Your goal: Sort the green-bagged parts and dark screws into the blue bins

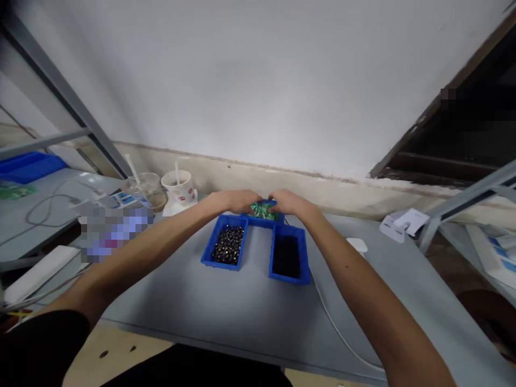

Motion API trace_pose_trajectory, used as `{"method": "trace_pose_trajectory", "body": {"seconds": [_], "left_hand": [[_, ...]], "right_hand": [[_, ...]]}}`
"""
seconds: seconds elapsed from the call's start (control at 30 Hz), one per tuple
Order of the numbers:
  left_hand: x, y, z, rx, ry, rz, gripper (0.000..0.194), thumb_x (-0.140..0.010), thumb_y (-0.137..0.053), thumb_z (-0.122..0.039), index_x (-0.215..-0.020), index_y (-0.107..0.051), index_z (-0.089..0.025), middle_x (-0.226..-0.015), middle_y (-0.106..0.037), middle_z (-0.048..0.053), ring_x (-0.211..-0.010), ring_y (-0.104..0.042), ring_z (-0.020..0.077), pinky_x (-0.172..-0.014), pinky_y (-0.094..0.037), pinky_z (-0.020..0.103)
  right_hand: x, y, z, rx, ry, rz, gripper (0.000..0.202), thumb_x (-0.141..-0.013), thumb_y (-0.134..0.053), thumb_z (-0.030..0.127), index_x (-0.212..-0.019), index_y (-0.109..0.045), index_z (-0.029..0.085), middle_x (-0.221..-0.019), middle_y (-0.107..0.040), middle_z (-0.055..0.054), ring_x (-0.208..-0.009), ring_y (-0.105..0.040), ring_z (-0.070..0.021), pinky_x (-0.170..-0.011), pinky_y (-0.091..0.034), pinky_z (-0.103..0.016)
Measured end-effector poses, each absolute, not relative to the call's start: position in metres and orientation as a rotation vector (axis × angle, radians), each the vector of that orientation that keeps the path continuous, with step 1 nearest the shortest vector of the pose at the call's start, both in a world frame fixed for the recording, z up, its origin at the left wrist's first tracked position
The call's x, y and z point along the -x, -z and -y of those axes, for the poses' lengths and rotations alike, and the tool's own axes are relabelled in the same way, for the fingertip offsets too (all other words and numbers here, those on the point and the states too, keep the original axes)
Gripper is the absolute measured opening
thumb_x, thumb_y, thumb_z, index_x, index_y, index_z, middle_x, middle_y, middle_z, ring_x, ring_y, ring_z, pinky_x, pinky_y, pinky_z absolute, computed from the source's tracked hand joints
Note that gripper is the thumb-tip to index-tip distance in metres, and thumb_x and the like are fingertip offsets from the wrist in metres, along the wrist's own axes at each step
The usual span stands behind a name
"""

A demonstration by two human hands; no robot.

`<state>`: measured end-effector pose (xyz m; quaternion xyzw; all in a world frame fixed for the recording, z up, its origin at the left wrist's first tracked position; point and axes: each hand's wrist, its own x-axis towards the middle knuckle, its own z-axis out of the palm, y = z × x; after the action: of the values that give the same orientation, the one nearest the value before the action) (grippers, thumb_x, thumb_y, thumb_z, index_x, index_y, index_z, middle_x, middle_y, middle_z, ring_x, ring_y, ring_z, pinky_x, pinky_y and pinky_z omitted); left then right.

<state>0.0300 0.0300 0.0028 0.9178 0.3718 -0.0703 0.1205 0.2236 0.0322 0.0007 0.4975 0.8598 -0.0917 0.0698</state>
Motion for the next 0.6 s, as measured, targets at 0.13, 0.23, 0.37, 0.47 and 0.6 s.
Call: {"method": "trace_pose_trajectory", "body": {"seconds": [0.13,0.23,0.37,0.47,0.6], "left_hand": [[-0.044,-0.003,-0.042,-2.64,0.43,-1.108,0.035,-0.073,-0.081,-0.02,-0.107,-0.075,-0.014,-0.098,-0.077,0.012,-0.085,-0.07,0.0224,-0.079,-0.054,0.031],[-0.05,-0.006,-0.045,-2.627,0.497,-1.15,0.036,-0.071,-0.083,-0.019,-0.106,-0.076,-0.015,-0.094,-0.077,0.011,-0.081,-0.07,0.023,-0.077,-0.055,0.032],[-0.058,-0.007,-0.044,-2.615,0.527,-1.213,0.034,-0.066,-0.085,-0.016,-0.1,-0.078,-0.015,-0.087,-0.077,0.012,-0.083,-0.072,0.0251,-0.078,-0.056,0.033],[-0.061,-0.002,-0.047,-2.615,0.526,-1.215,0.034,-0.065,-0.084,-0.014,-0.098,-0.078,-0.014,-0.089,-0.078,0.012,-0.084,-0.073,0.0259,-0.077,-0.057,0.031],[-0.058,0.01,-0.055,-2.647,0.466,-1.161,0.038,-0.063,-0.086,-0.014,-0.1,-0.079,-0.017,-0.092,-0.079,0.011,-0.089,-0.074,0.0275,-0.082,-0.057,0.032]], "right_hand": [[-0.219,-0.004,-0.038,-1.496,0.243,-2.59,0.045,-0.077,-0.082,0.029,-0.12,-0.073,0.016,-0.116,-0.075,-0.014,-0.102,-0.07,-0.0276,-0.08,-0.05,-0.03],[-0.215,-0.006,-0.032,-1.486,0.193,-2.579,0.036,-0.08,-0.08,0.032,-0.11,-0.076,0.013,-0.106,-0.077,-0.016,-0.097,-0.071,-0.0291,-0.077,-0.049,-0.032],[-0.206,-0.004,-0.026,-1.49,0.264,-2.453,0.024,-0.08,-0.079,0.035,-0.093,-0.079,0.015,-0.09,-0.078,-0.014,-0.08,-0.071,-0.0265,-0.067,-0.047,-0.031],[-0.2,0.0,-0.03,-1.509,0.306,-2.416,0.026,-0.075,-0.081,0.029,-0.098,-0.08,0.016,-0.091,-0.078,-0.012,-0.078,-0.072,-0.0255,-0.063,-0.047,-0.029],[-0.196,0.008,-0.038,-1.503,0.372,-2.38,0.032,-0.069,-0.082,0.022,-0.1,-0.08,0.02,-0.093,-0.079,-0.009,-0.079,-0.072,-0.0242,-0.061,-0.046,-0.027]]}}
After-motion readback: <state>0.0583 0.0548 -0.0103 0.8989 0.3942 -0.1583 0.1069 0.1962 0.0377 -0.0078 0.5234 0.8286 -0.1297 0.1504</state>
